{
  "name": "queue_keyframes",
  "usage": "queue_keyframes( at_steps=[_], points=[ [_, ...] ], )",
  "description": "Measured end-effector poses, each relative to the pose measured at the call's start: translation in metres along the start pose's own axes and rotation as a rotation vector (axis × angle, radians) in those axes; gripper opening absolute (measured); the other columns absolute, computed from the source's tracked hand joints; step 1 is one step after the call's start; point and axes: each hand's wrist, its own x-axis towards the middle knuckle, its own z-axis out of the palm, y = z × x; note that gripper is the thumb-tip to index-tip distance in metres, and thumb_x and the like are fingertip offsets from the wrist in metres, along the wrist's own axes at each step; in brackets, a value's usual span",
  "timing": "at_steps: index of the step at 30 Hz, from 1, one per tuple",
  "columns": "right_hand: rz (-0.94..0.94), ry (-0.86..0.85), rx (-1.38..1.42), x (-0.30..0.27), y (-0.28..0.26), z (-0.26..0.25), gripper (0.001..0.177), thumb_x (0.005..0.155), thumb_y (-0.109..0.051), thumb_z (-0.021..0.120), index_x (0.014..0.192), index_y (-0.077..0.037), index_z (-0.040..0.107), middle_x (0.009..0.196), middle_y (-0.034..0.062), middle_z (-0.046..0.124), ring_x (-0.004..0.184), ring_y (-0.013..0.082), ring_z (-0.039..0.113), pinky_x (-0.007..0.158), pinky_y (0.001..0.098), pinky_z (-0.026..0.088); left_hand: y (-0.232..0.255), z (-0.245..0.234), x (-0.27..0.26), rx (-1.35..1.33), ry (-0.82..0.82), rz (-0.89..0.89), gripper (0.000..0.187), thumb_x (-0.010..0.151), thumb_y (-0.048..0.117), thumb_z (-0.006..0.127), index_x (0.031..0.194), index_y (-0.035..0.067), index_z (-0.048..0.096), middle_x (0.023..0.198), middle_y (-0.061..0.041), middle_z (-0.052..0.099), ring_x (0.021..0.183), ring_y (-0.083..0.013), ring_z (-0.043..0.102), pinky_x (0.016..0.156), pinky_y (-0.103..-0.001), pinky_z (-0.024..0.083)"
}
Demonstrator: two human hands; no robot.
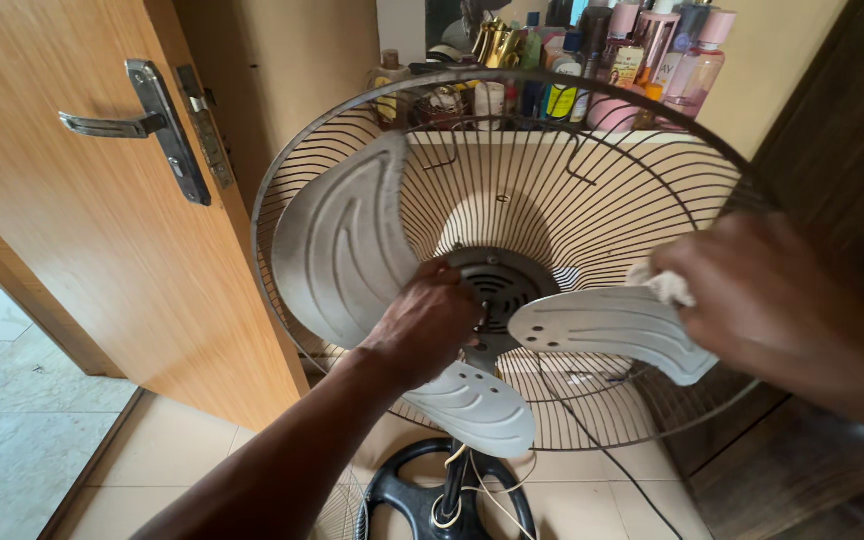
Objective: The person wipes the blades of a standing electric fan with a cloth, rotating each blade to clean both sides. The person handles the fan blades one at a time and continues wiping until all blades are cleaned.
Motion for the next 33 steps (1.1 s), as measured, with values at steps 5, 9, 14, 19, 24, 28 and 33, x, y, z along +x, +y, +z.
queue_keyframes(
  at_steps=[5,9,14,19,24,28,33],
  points=[
    [0.183,0.076,-0.035,-0.025,0.009,-0.006,0.029,0.08,-0.022,0.075,0.109,-0.018,0.079,0.085,0.0039,0.079,0.057,0.0166,0.073,0.063,0.0347,0.06,0.0,-0.002,-0.002,-0.152,0.079,-0.04,0.012,0.074,0.019,0.081,0.079,0.009,0.077,0.082,-0.008,0.075,0.092,-0.0269,0.065,0.107,-0.045,0.035],
    [0.373,0.15,-0.006,-0.043,-0.004,-0.006,0.028,0.082,-0.026,0.085,0.109,-0.023,0.081,0.091,0.0023,0.08,0.071,0.0215,0.075,0.068,0.0375,0.06,0.015,-0.023,0.012,-0.199,-0.145,-0.248,0.018,0.089,0.025,0.077,0.1,0.012,0.074,0.092,-0.009,0.077,0.085,-0.0232,0.072,0.107,-0.039,0.046],
    [0.216,0.316,0.099,-0.037,-0.023,-0.017,0.039,0.076,-0.022,0.088,0.113,-0.016,0.078,0.092,0.0057,0.079,0.067,0.0175,0.074,0.064,0.0333,0.06,0.031,-0.058,0.057,-0.479,-0.021,-0.177,0.07,0.071,0.011,0.079,0.138,0.015,0.059,0.115,-0.013,0.074,0.093,-0.0262,0.075,0.082,-0.038,0.061],
    [0.043,0.61,0.232,-0.029,-0.042,-0.037,0.035,0.078,-0.003,0.081,0.113,-0.005,0.076,0.095,0.0134,0.075,0.079,0.0207,0.072,0.069,0.033,0.058,0.053,-0.067,0.087,-0.612,-0.093,-0.158,0.047,0.078,0.017,0.076,0.125,0.015,0.071,0.101,-0.012,0.081,0.085,-0.023,0.081,0.085,-0.036,0.064],
    [0.061,0.818,0.704,-0.031,-0.04,-0.027,0.031,0.09,-0.005,0.073,0.12,-0.001,0.069,0.111,0.0148,0.071,0.094,0.0204,0.07,0.08,0.0311,0.057,0.034,-0.068,0.084,-0.654,0.035,-0.216,0.034,0.081,0.024,0.08,0.112,0.012,0.079,0.098,-0.012,0.081,0.089,-0.0223,0.079,0.087,-0.039,0.059],
    [0.056,0.922,1.022,-0.017,-0.044,-0.006,0.033,0.095,-0.01,0.071,0.126,-0.002,0.065,0.122,0.0172,0.067,0.106,0.0244,0.067,0.089,0.0349,0.056,0.007,-0.07,0.075,-0.858,-0.019,-0.333,0.039,0.08,0.025,0.08,0.116,0.01,0.075,0.099,-0.012,0.081,0.091,-0.0239,0.077,0.088,-0.04,0.06],
    [-0.119,1.009,0.892,-0.007,-0.059,-0.004,0.036,0.101,-0.016,0.069,0.133,-0.002,0.06,0.135,0.0203,0.062,0.122,0.0295,0.064,0.101,0.0396,0.053,-0.017,-0.071,0.092,-0.926,-0.098,-0.148,0.04,0.094,0.033,0.069,0.13,0.015,0.066,0.114,-0.006,0.075,0.105,-0.0173,0.071,0.099,-0.037,0.051]
  ],
)
